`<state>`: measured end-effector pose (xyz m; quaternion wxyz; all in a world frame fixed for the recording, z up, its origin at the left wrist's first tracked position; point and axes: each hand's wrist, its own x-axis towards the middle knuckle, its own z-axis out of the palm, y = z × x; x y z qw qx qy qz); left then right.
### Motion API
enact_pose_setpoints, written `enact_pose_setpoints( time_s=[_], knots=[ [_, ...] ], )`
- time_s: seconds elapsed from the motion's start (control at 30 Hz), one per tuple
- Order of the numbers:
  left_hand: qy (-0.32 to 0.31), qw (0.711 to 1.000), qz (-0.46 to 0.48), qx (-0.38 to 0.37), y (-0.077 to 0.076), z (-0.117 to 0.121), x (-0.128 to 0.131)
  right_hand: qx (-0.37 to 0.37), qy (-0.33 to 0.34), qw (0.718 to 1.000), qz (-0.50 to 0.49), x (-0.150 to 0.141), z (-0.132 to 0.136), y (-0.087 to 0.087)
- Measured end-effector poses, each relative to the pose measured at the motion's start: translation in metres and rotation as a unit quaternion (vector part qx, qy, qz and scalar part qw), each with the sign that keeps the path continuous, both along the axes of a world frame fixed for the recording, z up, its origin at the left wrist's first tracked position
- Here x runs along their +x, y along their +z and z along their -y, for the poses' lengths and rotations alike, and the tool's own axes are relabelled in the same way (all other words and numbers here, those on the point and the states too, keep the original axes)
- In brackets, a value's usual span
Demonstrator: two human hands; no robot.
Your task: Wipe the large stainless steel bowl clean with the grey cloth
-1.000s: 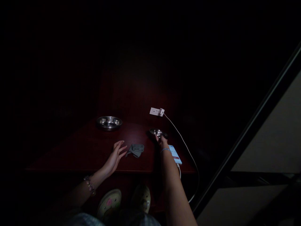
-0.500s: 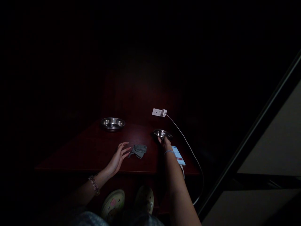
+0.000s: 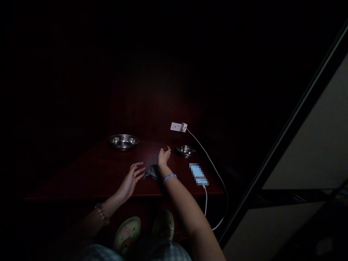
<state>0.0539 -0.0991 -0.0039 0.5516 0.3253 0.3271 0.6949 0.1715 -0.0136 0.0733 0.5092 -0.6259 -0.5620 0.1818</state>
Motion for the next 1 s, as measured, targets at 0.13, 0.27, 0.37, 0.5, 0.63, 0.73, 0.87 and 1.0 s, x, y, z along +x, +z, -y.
enact_pose_setpoints(
  time_s=[0.13, 0.27, 0.37, 0.5, 0.63, 0.73, 0.87, 1.0],
  knots=[
    [0.069, 0.997, 0.033, 0.016, -0.002, -0.002, -0.002, 0.101, 0.010, 0.995, -0.005, -0.050, 0.047, 0.007],
    [0.183, 0.979, 0.075, 0.044, 0.003, 0.001, -0.005, 0.075, 0.049, 0.995, 0.050, -0.069, 0.090, -0.003],
    [0.218, 0.972, 0.068, 0.051, 0.002, 0.003, -0.009, 0.003, 0.067, 0.982, 0.179, -0.063, 0.100, -0.023],
    [0.243, 0.968, 0.021, 0.063, -0.003, 0.002, -0.018, -0.045, 0.108, 0.927, 0.357, -0.048, 0.101, -0.048],
    [0.269, 0.957, -0.059, 0.089, 0.008, -0.008, -0.030, -0.081, 0.114, 0.896, 0.421, -0.044, 0.105, -0.061],
    [0.299, 0.927, -0.164, 0.155, 0.033, -0.026, -0.044, -0.073, 0.128, 0.884, 0.443, -0.045, 0.108, -0.061],
    [0.339, 0.835, -0.368, 0.228, 0.064, -0.069, -0.078, -0.077, 0.138, 0.868, 0.471, -0.047, 0.108, -0.058],
    [0.209, 0.677, -0.669, 0.224, 0.075, -0.112, -0.118, -0.097, 0.137, 0.856, 0.489, -0.049, 0.105, -0.061]
  ],
)
